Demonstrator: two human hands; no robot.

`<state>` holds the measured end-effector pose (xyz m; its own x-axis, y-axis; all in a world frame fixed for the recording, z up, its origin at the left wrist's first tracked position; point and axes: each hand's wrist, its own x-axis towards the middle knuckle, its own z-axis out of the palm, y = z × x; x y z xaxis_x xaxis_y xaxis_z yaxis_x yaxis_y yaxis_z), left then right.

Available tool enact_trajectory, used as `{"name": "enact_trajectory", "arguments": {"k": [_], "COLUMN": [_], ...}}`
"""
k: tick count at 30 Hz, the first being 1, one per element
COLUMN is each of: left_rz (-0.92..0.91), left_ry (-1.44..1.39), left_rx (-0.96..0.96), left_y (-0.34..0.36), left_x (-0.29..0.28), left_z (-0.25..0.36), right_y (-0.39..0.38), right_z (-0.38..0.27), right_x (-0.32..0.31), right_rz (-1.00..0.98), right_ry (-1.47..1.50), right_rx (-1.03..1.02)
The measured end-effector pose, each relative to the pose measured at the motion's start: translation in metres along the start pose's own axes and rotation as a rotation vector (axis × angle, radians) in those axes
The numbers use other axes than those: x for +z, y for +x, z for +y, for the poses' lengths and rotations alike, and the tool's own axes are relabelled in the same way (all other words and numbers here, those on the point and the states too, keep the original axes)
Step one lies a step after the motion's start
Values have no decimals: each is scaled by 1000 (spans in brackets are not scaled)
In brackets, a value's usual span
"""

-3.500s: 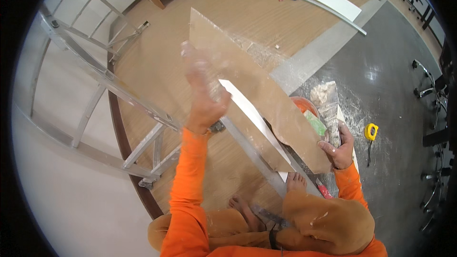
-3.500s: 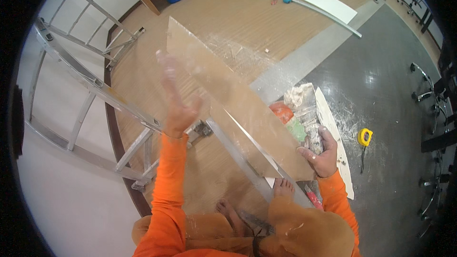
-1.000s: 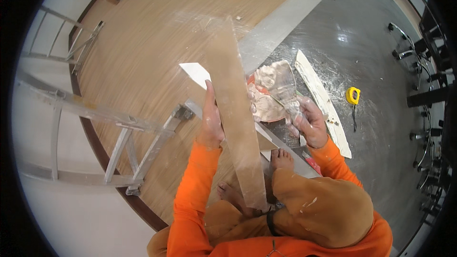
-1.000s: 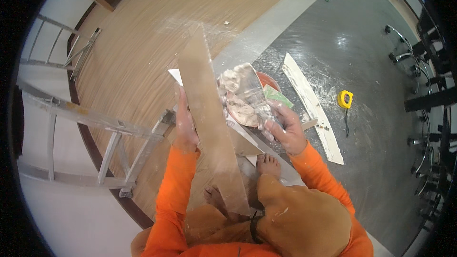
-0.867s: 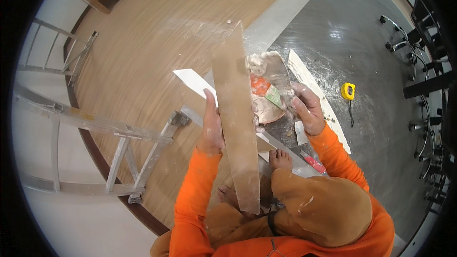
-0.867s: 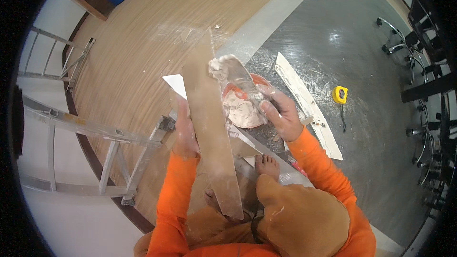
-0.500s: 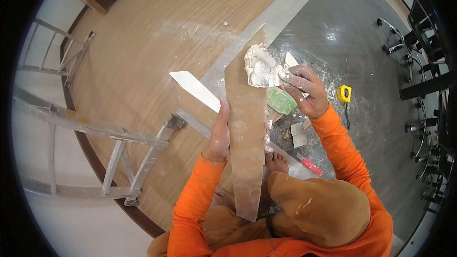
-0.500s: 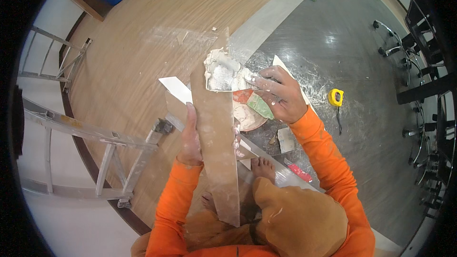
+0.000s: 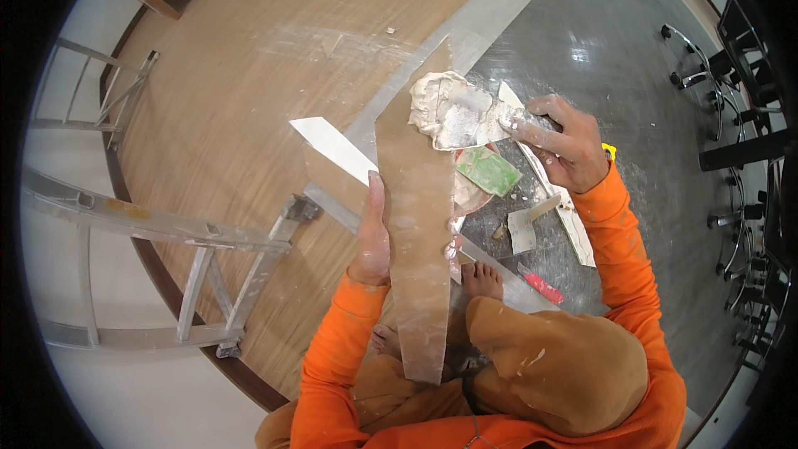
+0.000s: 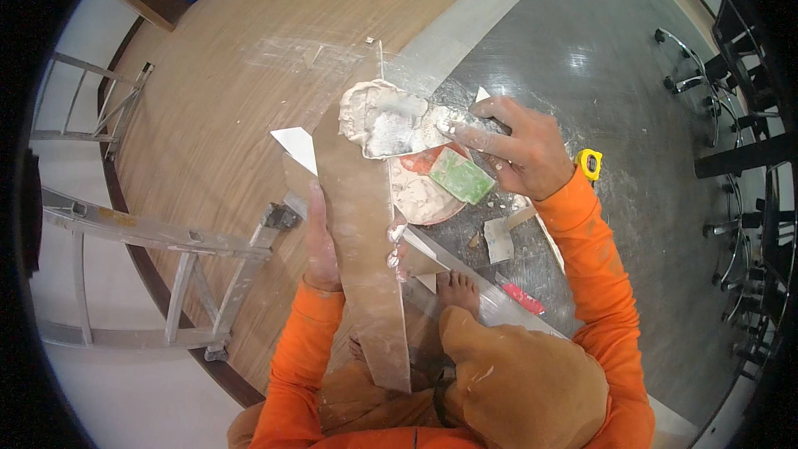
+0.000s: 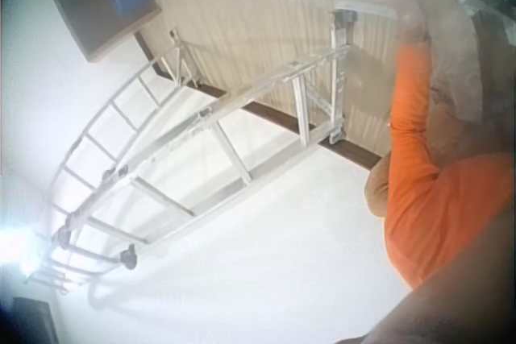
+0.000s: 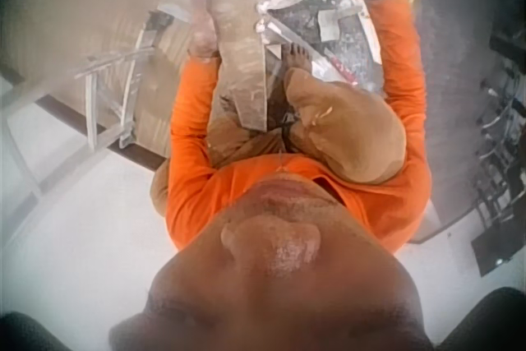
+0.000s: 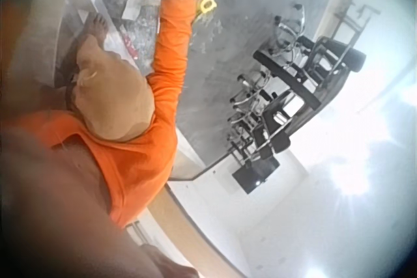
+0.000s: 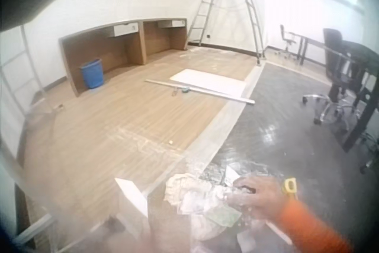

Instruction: The person applies plaster to a long wooden strip using a putty knife and a green sanding block. They repeatedly scoop plaster from a bucket, spread it along the strip, and smooth the surface. The person then climbs a ladder and measures a ceiling opening with a metal ruler.

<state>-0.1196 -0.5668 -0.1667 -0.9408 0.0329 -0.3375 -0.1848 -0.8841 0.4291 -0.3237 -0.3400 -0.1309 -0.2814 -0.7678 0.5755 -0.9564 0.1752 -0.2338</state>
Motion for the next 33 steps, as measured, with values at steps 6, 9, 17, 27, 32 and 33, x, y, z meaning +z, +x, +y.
{"name": "enact_trajectory", "arguments": {"k": [6,9,17,27,32,33], "left_rz": [16,-85,38,-134,-21,-13], "left_ry": [-4,-71,104,78,-16,0], "left_rx": [-72,-18,195,287,325,355], "left_y": [2,3,18,4,3,3], "left_x": [-9,-13,-3,11,-9,-12], "left_z": [12,15,17,14,17,20], "right_y": [-2,-18,48,63,54,53], "right_z": [-2,-5,-95,-136,-157,-162], "right_x": [1,5,3,19,34,39], "right_rz": [-49,-35,-34,-115,-119,-92], "right_ry": [-30,37,55,56,14,8], "right_rx": [44,140,372,460,349,309]}}
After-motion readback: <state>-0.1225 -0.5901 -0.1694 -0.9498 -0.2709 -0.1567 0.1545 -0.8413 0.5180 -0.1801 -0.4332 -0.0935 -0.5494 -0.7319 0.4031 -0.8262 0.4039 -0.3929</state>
